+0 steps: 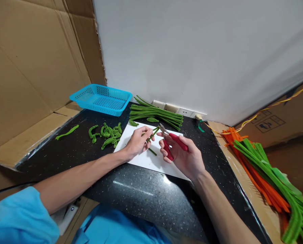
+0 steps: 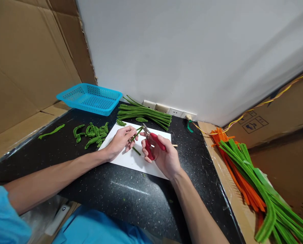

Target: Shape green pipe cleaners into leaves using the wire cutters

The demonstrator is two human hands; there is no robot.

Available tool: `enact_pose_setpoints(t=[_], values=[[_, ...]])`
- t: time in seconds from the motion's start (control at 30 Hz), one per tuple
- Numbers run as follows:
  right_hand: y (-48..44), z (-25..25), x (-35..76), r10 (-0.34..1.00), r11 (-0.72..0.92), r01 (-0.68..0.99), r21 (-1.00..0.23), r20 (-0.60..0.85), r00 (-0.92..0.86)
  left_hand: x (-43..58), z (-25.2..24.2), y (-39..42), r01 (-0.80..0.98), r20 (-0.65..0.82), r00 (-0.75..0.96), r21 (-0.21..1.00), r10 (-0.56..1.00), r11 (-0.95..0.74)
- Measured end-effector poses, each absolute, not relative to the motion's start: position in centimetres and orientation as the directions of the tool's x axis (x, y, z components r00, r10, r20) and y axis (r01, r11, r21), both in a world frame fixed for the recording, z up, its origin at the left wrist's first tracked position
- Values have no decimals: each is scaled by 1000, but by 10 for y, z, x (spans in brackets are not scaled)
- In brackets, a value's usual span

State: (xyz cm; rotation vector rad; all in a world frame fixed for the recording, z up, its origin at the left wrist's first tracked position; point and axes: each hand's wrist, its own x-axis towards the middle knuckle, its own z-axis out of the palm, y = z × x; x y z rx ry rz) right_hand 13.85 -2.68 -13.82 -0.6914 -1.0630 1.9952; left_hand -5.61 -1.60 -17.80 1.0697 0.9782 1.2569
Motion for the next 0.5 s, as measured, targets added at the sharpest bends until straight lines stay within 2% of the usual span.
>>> enact_pose_setpoints(t=[0.1,0.23,0.37,0.5], values=[[-27,-141,136,888,-274,-393,-878,-74,-453,-56,-177,-16,-218,-12,68,976,998,27],[-23,-146,137,938,-228,-430,-873,-78,-339,-55,-179,-17,-137,62,108,989,992,-47],[-21,-146,139,916,-279,-430,-859,-104,-388,-54,-183,-20,-90,150,156,986,976,-138],[-23,-145,137,880,-321,-453,-832,-85,-467,-54,-185,-20,-35,175,131,984,976,-172]])
